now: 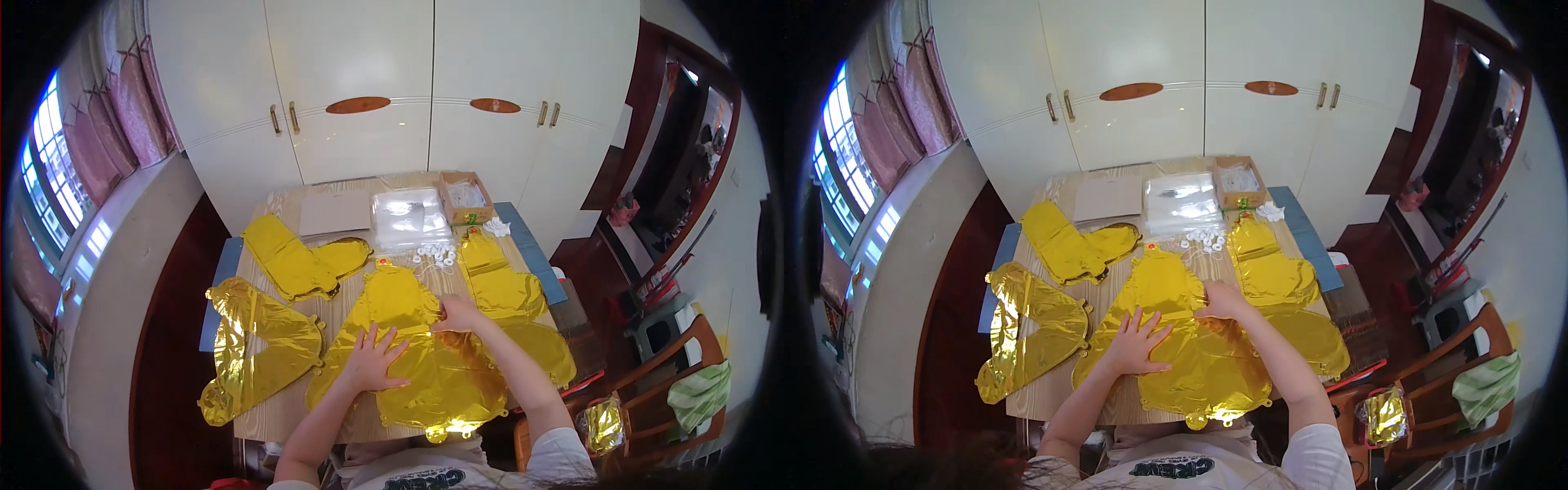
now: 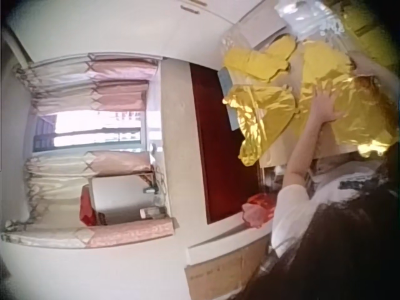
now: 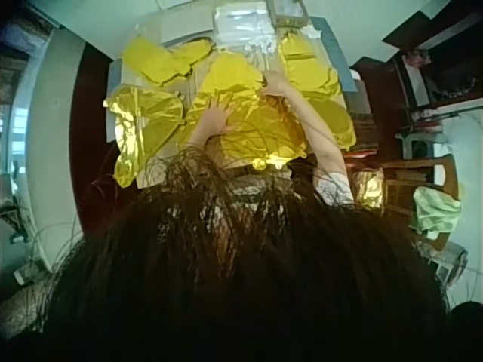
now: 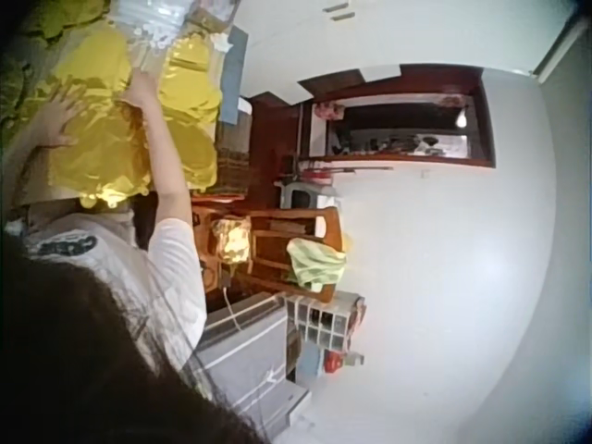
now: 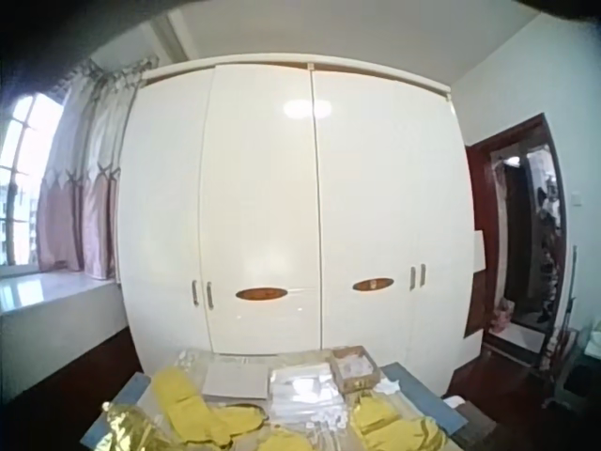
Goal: Folding gold-colored foil sheets into specific shapes on a wooden table.
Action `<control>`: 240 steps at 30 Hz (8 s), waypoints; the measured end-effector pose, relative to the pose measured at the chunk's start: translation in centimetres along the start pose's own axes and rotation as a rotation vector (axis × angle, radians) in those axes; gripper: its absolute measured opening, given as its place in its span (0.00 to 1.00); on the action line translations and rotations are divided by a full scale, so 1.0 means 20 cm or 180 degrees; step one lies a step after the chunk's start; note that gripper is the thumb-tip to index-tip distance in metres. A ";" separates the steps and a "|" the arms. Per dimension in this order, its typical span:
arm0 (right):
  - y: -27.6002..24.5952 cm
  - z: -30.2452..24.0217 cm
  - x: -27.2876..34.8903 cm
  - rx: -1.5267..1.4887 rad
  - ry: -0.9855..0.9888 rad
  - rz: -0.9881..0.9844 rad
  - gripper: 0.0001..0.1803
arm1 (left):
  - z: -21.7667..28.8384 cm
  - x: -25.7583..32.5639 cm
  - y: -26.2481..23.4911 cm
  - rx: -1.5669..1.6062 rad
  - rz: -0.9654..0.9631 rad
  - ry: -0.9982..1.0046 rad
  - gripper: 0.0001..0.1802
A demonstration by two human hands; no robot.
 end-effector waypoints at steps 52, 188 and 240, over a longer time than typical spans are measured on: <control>0.41 -0.36 0.25 0.0186 -0.1151 0.0821 0.41 | 0.00 -0.01 0.04 -0.0144 -0.0018 0.0087 0.50; 0.17 -0.13 0.11 0.1016 -0.0843 -0.0522 0.70 | 0.19 -0.18 0.06 -0.0009 -0.0153 0.0910 0.43; 0.66 -0.51 1.17 -0.0460 -0.1761 0.1399 0.11 | 0.17 -0.18 0.05 0.0342 -0.0395 0.0957 0.54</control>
Point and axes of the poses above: each hand's wrist, its own x-axis away from the middle knuckle, its own y-axis out of the palm, z = x × y, the point moved 8 cm from there along -x, towards the middle knuckle, and after that the axes turned 11 degrees about -x, right-handed, at the moved point
